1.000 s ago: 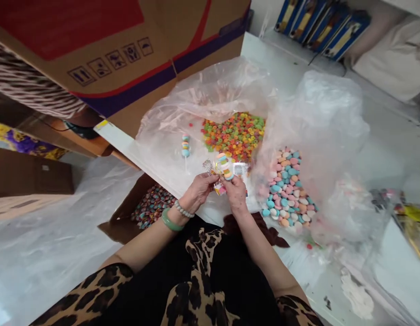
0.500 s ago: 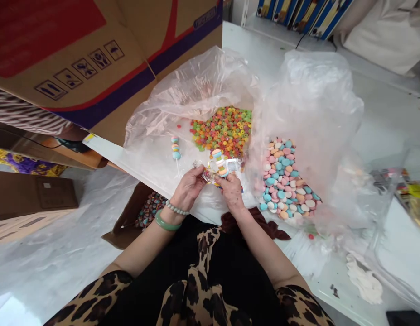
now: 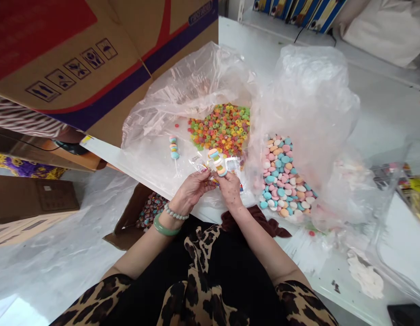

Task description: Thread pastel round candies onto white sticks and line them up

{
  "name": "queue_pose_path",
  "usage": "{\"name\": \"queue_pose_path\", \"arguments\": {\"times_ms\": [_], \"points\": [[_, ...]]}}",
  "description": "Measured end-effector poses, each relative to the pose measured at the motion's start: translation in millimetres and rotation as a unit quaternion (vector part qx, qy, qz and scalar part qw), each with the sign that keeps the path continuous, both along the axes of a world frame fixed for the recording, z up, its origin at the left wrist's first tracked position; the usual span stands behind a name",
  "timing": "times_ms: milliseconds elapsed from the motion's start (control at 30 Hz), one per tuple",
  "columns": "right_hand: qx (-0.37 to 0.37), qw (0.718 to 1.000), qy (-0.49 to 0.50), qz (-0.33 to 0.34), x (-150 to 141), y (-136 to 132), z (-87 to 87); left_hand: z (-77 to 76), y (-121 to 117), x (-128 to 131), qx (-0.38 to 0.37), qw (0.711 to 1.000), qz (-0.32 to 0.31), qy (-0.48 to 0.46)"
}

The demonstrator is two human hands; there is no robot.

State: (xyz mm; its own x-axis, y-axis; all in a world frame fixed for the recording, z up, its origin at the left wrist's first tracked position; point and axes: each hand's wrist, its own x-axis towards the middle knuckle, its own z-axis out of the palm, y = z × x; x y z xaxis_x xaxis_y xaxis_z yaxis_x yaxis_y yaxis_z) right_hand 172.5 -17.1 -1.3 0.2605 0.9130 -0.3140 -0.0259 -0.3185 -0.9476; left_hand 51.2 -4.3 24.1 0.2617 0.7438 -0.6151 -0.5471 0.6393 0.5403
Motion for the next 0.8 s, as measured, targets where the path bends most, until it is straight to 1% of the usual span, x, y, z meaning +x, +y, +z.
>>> {"name": "queue_pose_path", "arguments": {"times_ms": [100, 200, 333, 433, 533, 633, 800], "points": [[0.012, 0.999, 0.022, 0.032, 5.1, -0.2, 6.2, -2.9, 6.7, -4.4, -0.016, 0.998, 0.054, -0.010], [0.031, 0.998, 0.007, 0.053, 19.7, -5.9, 13.7, -4.2, 16.4, -15.0, -0.045, 0.994, 0.090, -0.038], [0.050, 0.996, -0.015, 0.071, 36.1, -22.4, 22.0, -3.5, 25.4, -29.5, -0.074, 0.984, 0.149, -0.059], [0.064, 0.993, -0.041, 0.087, 34.9, -36.4, 27.4, -1.7, 28.6, -35.8, -0.085, 0.975, 0.190, -0.078], [0.080, 0.989, -0.091, 0.085, 27.6, -45.1, 32.0, 1.9, 30.1, -39.1, -0.086, 0.971, 0.207, -0.086], [0.099, 0.984, -0.121, 0.089, 22.5, -47.0, 36.8, 4.6, 30.3, -40.9, -0.083, 0.970, 0.210, -0.091], [0.154, 0.968, -0.165, 0.106, 20.3, -44.1, 42.9, 2.3, 29.1, -40.8, -0.067, 0.969, 0.214, -0.099]]}}
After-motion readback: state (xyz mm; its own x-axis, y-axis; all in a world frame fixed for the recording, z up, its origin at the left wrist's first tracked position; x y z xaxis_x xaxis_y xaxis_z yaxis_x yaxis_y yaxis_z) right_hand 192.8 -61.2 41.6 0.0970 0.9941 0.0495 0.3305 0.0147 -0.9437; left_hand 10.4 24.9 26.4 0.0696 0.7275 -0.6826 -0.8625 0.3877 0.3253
